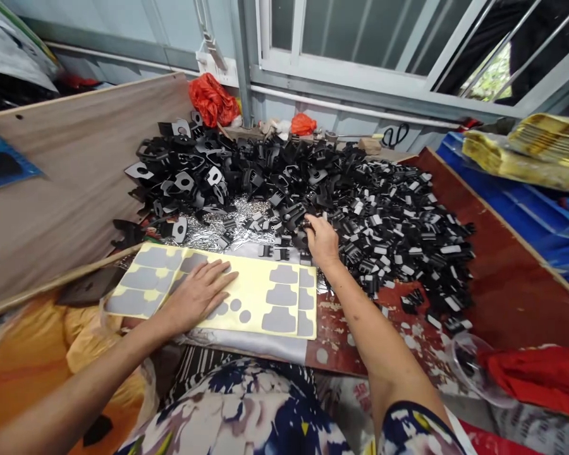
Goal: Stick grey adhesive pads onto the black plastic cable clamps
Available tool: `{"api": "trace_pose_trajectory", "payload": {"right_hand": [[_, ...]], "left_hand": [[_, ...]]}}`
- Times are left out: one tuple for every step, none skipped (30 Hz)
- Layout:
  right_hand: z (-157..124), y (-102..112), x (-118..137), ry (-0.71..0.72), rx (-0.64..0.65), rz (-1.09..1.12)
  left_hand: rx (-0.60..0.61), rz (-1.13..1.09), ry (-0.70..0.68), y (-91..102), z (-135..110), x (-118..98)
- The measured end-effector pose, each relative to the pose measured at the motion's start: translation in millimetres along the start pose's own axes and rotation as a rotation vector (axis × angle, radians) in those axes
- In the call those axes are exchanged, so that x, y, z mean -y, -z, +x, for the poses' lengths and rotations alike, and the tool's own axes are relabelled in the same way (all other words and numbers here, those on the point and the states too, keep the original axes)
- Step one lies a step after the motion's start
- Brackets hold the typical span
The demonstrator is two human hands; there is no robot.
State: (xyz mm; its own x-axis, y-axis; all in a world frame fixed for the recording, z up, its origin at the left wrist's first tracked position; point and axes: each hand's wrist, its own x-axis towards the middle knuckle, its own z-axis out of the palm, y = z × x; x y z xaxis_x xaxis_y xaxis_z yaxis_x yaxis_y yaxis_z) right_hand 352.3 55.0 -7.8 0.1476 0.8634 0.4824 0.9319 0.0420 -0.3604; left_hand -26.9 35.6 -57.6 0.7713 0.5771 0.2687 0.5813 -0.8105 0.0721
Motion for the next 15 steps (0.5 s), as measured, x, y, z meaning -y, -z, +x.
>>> {"api": "trace_pose_trajectory", "payload": {"right_hand": [[-1.3,2.8,-3.9,-0.001,-0.008,0.026],[-2.3,7.1,-6.9,-0.003,-0.033,0.042],[-3.3,12.7,-8.3,-0.008,-0.074,0.048],[-4.8,19.5,-7.7,-0.012,-0.121,0.044],[-7.5,27.2,-4.5,-0.009,-0.164,0.034],[-11.8,35.4,1.4,0.008,-0.195,0.022],[-18.3,43.6,10.0,0.038,-0.210,0.009],[-27.1,51.2,21.0,0.082,-0.206,-0.002],[-38.0,57.8,33.7,0.133,-0.189,-0.009],[-50.5,63.1,47.2,0.182,-0.167,-0.014],[-63.9,66.6,60.3,0.217,-0.148,-0.018],[-77.4,68.3,72.0,0.233,-0.137,-0.023],[-90.2,68.5,81.1,0.227,-0.135,-0.027],[-102.0,67.5,87.0,0.204,-0.136,-0.028],[-112.6,66.2,89.2,0.168,-0.133,-0.020]], "left_hand": [[-0.003,-0.012,0.006,-0.6,0.0,0.1],[-0.001,-0.031,0.014,-0.5,0.2,0.4],[0.007,-0.057,0.027,0.6,0.8,0.9],[0.019,-0.093,0.046,3.1,2.1,1.2],[0.036,-0.145,0.072,7.4,4.2,0.9],[0.050,-0.220,0.112,13.5,7.3,-0.4],[0.055,-0.320,0.169,21.5,11.6,-3.4],[0.041,-0.451,0.242,30.6,17.0,-8.6],[0.012,-0.620,0.315,40.3,23.5,-16.5],[-0.014,-0.827,0.372,49.5,30.8,-27.3],[-0.020,-1.063,0.402,57.2,38.5,-40.6],[0.007,-1.309,0.405,62.5,46.3,-55.9],[0.066,-1.541,0.390,65.1,53.5,-72.1],[0.137,-1.734,0.381,64.8,60.0,-88.2],[0.201,-1.870,0.396,62.0,65.7,-103.0]]}}
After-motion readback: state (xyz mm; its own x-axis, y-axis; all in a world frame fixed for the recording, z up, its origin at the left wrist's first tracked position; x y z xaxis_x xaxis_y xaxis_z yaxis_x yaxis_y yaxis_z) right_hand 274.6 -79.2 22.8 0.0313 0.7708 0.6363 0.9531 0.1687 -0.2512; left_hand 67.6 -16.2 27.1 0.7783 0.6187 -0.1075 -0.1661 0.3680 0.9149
